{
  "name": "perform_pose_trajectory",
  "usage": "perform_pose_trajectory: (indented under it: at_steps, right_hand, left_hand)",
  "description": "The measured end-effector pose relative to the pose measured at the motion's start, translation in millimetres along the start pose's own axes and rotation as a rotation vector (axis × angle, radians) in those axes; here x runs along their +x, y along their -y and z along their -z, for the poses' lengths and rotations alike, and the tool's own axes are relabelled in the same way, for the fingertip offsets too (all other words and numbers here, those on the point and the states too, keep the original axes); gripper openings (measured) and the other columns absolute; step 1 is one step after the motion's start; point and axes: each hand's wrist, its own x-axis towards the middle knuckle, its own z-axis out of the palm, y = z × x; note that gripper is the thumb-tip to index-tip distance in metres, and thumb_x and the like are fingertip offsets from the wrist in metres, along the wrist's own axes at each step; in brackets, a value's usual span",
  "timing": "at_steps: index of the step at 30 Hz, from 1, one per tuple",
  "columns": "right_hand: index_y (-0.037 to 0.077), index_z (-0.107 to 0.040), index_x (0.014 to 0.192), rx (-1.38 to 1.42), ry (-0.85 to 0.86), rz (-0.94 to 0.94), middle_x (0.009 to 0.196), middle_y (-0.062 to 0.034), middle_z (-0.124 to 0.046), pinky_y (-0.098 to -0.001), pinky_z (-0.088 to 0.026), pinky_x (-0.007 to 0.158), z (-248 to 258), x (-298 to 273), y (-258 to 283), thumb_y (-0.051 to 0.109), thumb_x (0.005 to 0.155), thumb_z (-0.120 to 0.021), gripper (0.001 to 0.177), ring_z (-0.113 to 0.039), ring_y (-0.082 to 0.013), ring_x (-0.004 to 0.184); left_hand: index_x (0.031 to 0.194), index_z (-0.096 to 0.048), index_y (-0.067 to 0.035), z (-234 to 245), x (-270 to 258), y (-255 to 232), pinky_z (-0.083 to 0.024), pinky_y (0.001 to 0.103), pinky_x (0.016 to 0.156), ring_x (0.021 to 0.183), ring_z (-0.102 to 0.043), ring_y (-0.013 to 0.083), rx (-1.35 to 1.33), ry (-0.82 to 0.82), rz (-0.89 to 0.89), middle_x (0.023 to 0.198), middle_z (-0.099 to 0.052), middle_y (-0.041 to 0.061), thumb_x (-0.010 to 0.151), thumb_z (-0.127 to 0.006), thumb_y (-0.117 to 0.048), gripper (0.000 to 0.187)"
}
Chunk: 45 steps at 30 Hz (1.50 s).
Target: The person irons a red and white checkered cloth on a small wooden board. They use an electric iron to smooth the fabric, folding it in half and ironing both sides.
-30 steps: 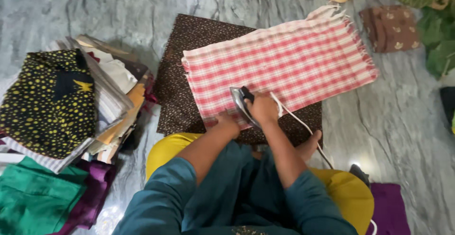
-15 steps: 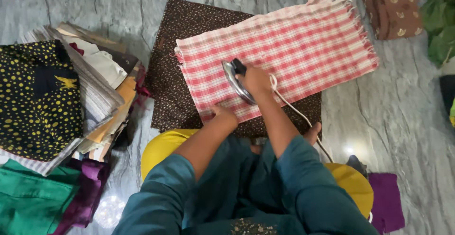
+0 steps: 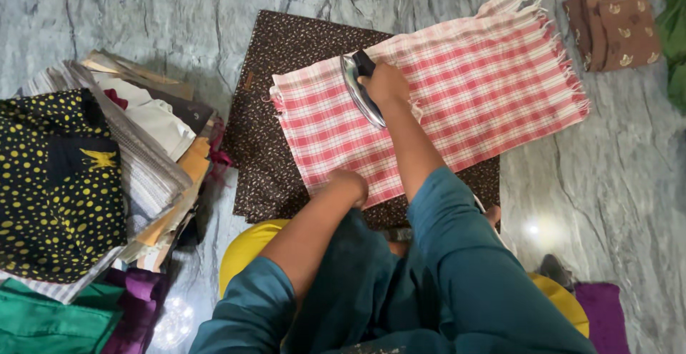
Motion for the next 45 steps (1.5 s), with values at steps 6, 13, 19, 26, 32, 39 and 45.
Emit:
perform_pose_trajectory:
  at_steps: [6, 13, 19, 26, 32, 39, 45]
  right_hand:
    - [0.004, -0.068, 0.111, 0.029, -0.007, -0.070, 0.110, -0.0211, -0.072, -0.0527, -0.054, 0.088, -7, -5, 0, 0.044, 0.085, -0.079, 0.048, -0.069, -0.0404, 0.104]
    - [0.004, -0.065, 0.116, 0.013, 0.037, -0.091, 0.106, -0.0224, -0.073, -0.0532, -0.055, 0.086, -6, -58, 1, 0.045, 0.090, -0.074, 0.049, -0.071, -0.0415, 0.100]
    - [0.005, -0.067, 0.113, -0.033, 0.086, -0.092, 0.103, -0.0221, -0.074, -0.0537, -0.057, 0.082, -12, -131, -6, 0.049, 0.088, -0.074, 0.052, -0.072, -0.0412, 0.096]
    - [0.000, -0.066, 0.115, -0.043, 0.114, -0.072, 0.093, -0.0241, -0.075, -0.0542, -0.057, 0.078, -3, -211, -29, 0.047, 0.093, -0.070, 0.052, -0.074, -0.0419, 0.087]
    - [-0.001, -0.061, 0.118, -0.058, 0.096, -0.183, 0.093, -0.0204, -0.075, -0.0519, -0.057, 0.074, 15, -206, -66, 0.050, 0.093, -0.068, 0.058, -0.074, -0.0388, 0.085]
    - [0.009, -0.067, 0.113, 0.011, -0.096, -0.333, 0.098, -0.0154, -0.073, -0.0481, -0.056, 0.080, 51, -160, -139, 0.045, 0.081, -0.077, 0.049, -0.072, -0.0330, 0.091]
    - [0.001, -0.072, 0.104, -0.084, -0.274, -0.321, 0.098, -0.0215, -0.073, -0.0506, -0.056, 0.079, 60, -112, -212, 0.049, 0.078, -0.086, 0.057, -0.071, -0.0387, 0.091]
  left_hand:
    - [0.119, -0.078, -0.025, 16, -42, 5, -0.055, 0.045, 0.097, 0.124, -0.066, 0.0249, 0.007, 0.029, -0.104, 0.132, -0.071, 0.002, 0.078, -0.085, -0.046, 0.047]
    - [0.109, -0.080, -0.021, 18, -46, 9, -0.058, 0.042, 0.093, 0.115, -0.070, 0.0244, -0.075, 0.038, -0.133, 0.121, -0.075, 0.003, 0.078, -0.085, -0.044, 0.039]
    - [0.103, -0.080, -0.019, 20, -50, 9, -0.057, 0.043, 0.092, 0.113, -0.071, 0.0249, -0.065, 0.027, -0.121, 0.116, -0.076, 0.004, 0.079, -0.083, -0.044, 0.035]
    - [0.095, -0.080, -0.016, 22, -69, 7, -0.057, 0.043, 0.091, 0.110, -0.071, 0.0255, -0.030, 0.013, -0.128, 0.110, -0.077, 0.005, 0.081, -0.082, -0.045, 0.032]
    - [0.088, -0.080, -0.014, 20, -76, 11, -0.057, 0.044, 0.090, 0.108, -0.071, 0.0259, -0.018, 0.023, -0.102, 0.105, -0.078, 0.006, 0.082, -0.080, -0.046, 0.032]
    - [0.080, -0.080, -0.012, 21, -82, 12, -0.057, 0.044, 0.089, 0.105, -0.071, 0.0265, -0.028, 0.013, -0.090, 0.099, -0.079, 0.007, 0.084, -0.078, -0.046, 0.034]
    - [0.074, -0.080, -0.010, 14, -64, 10, -0.057, 0.044, 0.089, 0.102, -0.071, 0.0270, 0.003, -0.028, -0.103, 0.094, -0.079, 0.007, 0.085, -0.077, -0.047, 0.039]
